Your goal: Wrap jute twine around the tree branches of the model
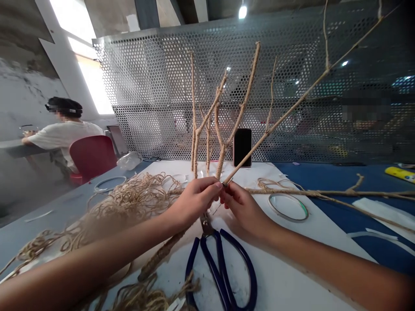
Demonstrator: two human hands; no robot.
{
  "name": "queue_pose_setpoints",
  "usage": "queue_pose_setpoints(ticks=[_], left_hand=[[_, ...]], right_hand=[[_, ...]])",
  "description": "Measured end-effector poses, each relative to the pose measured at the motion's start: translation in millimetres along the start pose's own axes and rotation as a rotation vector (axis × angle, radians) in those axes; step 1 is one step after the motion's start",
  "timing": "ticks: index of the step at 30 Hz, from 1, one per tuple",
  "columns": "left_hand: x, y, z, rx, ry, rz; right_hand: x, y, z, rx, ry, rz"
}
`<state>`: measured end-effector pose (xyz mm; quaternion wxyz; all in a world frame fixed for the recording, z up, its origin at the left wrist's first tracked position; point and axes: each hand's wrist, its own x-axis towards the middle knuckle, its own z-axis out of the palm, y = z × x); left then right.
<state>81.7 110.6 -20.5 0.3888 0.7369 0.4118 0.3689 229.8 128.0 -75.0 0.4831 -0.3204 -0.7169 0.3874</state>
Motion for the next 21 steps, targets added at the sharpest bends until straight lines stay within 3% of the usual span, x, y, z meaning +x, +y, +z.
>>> queue_pose_setpoints(ticks=[10, 15, 21], left_hand=[[2.3, -1.0, -0.1, -0.061, 0.059, -0.087], [3.0, -2.5, -2.1, -0.086, -0.009, -0.118], [2.4, -8.2, -1.2, 0.037, 0.041, -0.053]], right_hand=[[0.9, -0.7, -0.1, 0.013, 0.015, 0.063], [0.5, -2.1, 0.9, -0.042, 0.029, 0.049], [-0.7, -1.9, -0.8, -0.052, 0.108, 0.037]])
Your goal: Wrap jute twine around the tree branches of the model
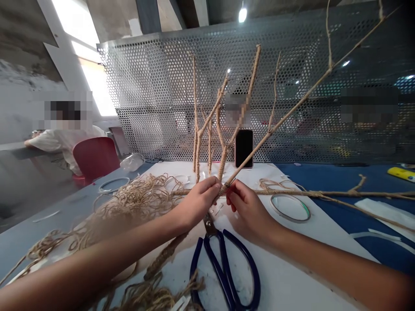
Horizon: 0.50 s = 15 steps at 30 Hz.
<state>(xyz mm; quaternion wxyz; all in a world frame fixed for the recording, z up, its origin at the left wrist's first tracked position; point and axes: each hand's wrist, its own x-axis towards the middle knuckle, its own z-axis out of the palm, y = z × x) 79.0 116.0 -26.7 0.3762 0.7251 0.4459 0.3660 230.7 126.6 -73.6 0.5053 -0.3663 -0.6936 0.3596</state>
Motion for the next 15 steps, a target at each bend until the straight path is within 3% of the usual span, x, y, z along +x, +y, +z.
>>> queue_pose_setpoints(ticks=[4, 9, 12, 15], left_hand=[[-1, -1, 1.9, 0.126, 0.042, 0.064], [-3, 3, 1.2, 0.297, 0.064, 0.119], [-5, 8, 0.4, 0.313, 0.058, 0.136], [-8, 11, 0.1, 0.349, 0.051, 0.165]], right_hand=[[2, -6, -3, -0.02, 0.117, -0.014], [19, -16, -16, -0.058, 0.203, 0.077], [32, -19, -36, -0.117, 0.17, 0.118], [33, -24, -65, -0.236, 0.012, 0.19]])
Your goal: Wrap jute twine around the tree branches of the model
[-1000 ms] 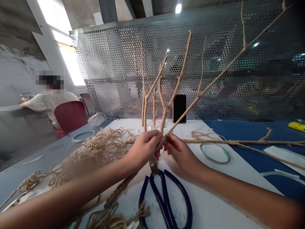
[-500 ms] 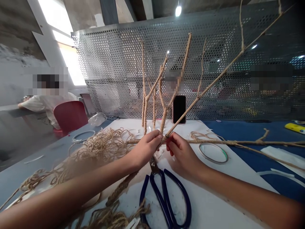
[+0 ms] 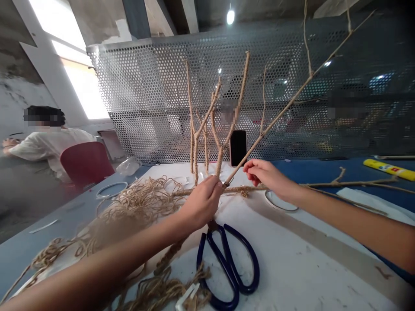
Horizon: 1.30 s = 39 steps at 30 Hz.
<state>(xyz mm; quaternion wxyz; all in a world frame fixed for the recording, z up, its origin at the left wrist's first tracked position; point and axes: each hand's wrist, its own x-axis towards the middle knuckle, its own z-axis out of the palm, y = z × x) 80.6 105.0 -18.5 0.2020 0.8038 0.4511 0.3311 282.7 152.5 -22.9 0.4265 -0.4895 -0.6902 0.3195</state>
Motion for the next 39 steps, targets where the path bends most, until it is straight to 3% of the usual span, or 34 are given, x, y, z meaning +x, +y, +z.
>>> queue_pose_setpoints(ticks=[2, 5, 7, 10, 14, 19, 26, 31, 39], left_hand=[[-1, 1, -0.3, 0.045, -0.003, 0.018], [-2, 2, -0.7, 0.102, 0.007, 0.034], [-3, 3, -1.1, 0.122, 0.015, 0.045], [-4, 5, -1.9, 0.13, 0.014, 0.049], [-6, 4, -2.9, 0.135, 0.046, 0.089], [-6, 3, -3.9, 0.138, 0.073, 0.144], [-8, 3, -3.8, 0.128, 0.111, 0.177], [-9, 3, -4.7, 0.09, 0.131, 0.14], [-7, 1, -3.7, 0.034, 0.111, 0.085]], right_hand=[[-9, 3, -21, -0.118, -0.113, 0.025], [-35, 10, -46, -0.321, -0.131, 0.007], [-54, 17, -55, -0.665, -0.218, -0.081], [-74, 29, -58, -0.818, -0.306, -0.136], [-85, 33, -51, -0.837, -0.228, -0.198], [-99, 15, -34, -0.682, -0.108, -0.164], [-115, -10, -1, -0.394, -0.121, -0.092], [-120, -18, 12, -0.279, -0.082, -0.092], [-100, -21, 23, -0.261, -0.188, -0.285]])
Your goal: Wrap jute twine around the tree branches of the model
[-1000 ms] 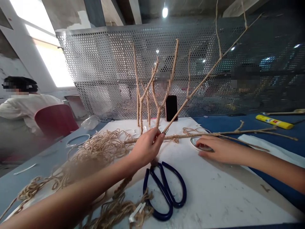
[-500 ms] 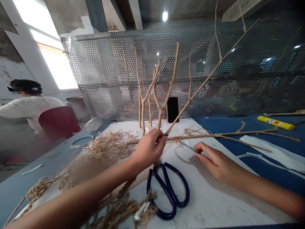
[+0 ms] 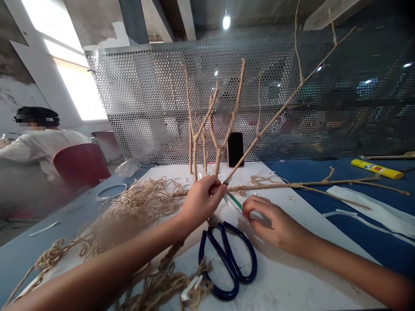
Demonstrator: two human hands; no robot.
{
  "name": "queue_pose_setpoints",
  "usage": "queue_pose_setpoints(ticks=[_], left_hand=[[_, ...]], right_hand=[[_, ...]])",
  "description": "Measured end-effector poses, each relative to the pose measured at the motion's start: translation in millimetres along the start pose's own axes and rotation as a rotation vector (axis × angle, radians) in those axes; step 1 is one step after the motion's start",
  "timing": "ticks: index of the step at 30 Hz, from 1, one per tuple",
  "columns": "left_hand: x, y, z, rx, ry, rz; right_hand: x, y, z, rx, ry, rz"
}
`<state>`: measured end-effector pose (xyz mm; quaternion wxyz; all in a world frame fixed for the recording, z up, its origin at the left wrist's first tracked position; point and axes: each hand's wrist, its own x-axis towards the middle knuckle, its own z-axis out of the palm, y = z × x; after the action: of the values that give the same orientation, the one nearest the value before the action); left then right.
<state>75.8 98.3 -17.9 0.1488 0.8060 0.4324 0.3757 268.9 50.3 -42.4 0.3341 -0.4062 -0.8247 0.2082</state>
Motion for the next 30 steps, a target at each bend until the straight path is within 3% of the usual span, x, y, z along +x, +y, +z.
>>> queue_pose_setpoints(ticks=[5, 10, 18, 26, 30], left_hand=[[0, -1, 0.7, -0.031, 0.0, -0.007], [1, -3, 1.7, -0.049, -0.001, -0.018], [3, -4, 3.1, -0.032, -0.016, -0.02], [4, -4, 4.0, -0.031, -0.035, -0.016], [4, -6, 5.3, -0.099, -0.084, -0.059]], right_hand=[[12, 13, 11, 0.167, -0.055, -0.004], [14, 5, 14, 0.477, -0.028, 0.138], [18, 6, 25, 0.223, -0.007, 0.08], [17, 9, 24, 0.257, 0.013, 0.023], [18, 15, 24, 0.38, 0.002, 0.085]])
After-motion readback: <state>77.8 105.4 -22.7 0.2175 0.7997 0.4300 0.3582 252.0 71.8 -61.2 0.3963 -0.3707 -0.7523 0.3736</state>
